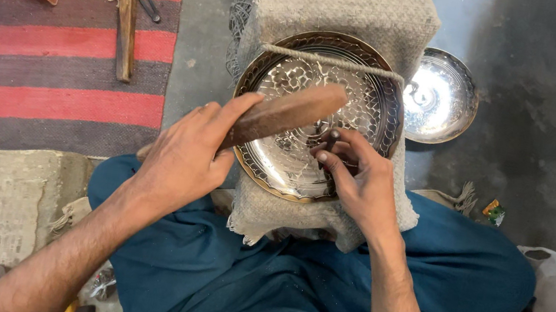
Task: The person sits cross-legged on the floor with a decorative brass plate resting on a cloth cushion. They hold a chisel against the plate's surface with one hand and repeatedly strike the chisel with a wooden mallet held in the other hand, moving the chisel to different spots to work the engraved pattern, occasionally repositioning the plate and switching to a red-handled punch.
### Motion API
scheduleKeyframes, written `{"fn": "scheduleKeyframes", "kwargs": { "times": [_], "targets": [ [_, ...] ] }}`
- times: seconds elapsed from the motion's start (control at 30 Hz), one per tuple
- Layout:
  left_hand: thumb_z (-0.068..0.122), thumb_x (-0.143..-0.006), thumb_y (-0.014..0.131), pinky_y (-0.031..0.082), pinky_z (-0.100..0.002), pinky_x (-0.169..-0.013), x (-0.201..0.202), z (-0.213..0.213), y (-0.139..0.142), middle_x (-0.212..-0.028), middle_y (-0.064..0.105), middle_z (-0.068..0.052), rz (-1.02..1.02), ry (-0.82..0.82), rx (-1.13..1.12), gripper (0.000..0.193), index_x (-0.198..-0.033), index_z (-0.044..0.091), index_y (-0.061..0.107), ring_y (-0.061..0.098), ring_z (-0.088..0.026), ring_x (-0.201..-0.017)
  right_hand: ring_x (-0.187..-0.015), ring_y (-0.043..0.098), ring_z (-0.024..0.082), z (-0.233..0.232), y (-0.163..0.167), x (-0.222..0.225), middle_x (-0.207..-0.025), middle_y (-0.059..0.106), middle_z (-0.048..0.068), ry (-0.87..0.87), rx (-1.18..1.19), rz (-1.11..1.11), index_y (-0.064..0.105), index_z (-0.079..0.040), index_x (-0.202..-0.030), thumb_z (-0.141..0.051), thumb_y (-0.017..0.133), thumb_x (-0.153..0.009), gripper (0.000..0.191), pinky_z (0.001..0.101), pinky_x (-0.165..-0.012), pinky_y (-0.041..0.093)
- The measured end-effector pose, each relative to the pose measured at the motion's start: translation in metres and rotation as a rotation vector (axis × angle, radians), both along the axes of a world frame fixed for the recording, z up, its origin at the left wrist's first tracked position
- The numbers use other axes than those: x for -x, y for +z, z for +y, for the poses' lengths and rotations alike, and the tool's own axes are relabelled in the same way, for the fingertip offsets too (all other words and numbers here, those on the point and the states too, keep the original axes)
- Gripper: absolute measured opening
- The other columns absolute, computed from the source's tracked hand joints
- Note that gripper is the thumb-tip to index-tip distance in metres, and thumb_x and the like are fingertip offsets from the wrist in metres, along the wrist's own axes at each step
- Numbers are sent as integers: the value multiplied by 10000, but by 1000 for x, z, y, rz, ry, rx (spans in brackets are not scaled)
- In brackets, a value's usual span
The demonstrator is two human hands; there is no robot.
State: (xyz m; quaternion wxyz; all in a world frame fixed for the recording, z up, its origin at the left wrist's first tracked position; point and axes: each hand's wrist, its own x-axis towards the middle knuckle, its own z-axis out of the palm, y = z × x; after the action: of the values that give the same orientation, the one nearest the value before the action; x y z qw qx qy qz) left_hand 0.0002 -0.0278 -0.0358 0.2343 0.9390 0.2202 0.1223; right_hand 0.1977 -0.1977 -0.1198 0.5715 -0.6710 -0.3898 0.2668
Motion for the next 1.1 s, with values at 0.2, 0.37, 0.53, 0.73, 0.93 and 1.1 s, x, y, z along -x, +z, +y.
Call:
{"fn": "scheduleKeyframes", "kwargs": {
  "times": [0.2, 0.37, 0.53, 0.73, 0.93, 1.1],
  "targets": [
    [16, -775, 640, 494, -533, -848, 1, -4, 0, -997, 620, -167, 3, 1, 34, 757, -1492, 162, 446, 626, -405, -980, -972, 738, 125, 3, 4, -4, -1010, 780, 96, 0, 82, 50, 636, 3, -1247, -11, 726, -909, 351, 288, -874, 599],
    [15, -769, 642, 497, -530, -853, 3, -6, 0, -1016, 634, -164, 10, 12, 79, 757, -1485, 171, 448, 632, -409, -997, -984, 736, 127, 2, 9, -8, -1016, 774, 87, 38, 102, 10, 657, -1, -1254, -22, 725, -914, 348, 290, -897, 598],
    [8, -767, 637, 501, -526, -854, 3, -7, 2, -1026, 641, -168, 3, 7, 98, 760, -1483, 183, 453, 639, -409, -1005, -976, 749, 103, 1, 11, -12, -1014, 779, 39, 66, 95, -27, 648, -12, -1258, -28, 720, -920, 346, 280, -890, 603],
    [14, -775, 639, 501, -529, -840, 5, -9, 3, -1018, 645, -174, 14, 26, 125, 752, -1484, 179, 449, 642, -419, -988, -912, 730, 115, 1, 6, -13, -934, 757, 78, 62, 73, -81, 652, -10, -1314, -37, 742, -915, 410, 273, -833, 607],
    [11, -785, 626, 510, -525, -851, 3, -9, 2, -1039, 655, -176, -6, 25, 109, 739, -1485, 174, 452, 650, -417, -999, -942, 770, 142, 2, 3, -15, -997, 791, 87, 46, 84, -160, 653, -2, -1268, -36, 748, -910, 372, 292, -833, 626],
    [18, -780, 633, 503, -532, -853, 3, -4, 3, -1057, 650, -190, -22, 36, 78, 772, -1508, 163, 422, 648, -424, -996, -968, 779, 158, 1, 5, -13, -1000, 794, 92, 64, 61, -181, 647, -11, -1274, -44, 735, -922, 364, 298, -851, 633]
  ]
}}
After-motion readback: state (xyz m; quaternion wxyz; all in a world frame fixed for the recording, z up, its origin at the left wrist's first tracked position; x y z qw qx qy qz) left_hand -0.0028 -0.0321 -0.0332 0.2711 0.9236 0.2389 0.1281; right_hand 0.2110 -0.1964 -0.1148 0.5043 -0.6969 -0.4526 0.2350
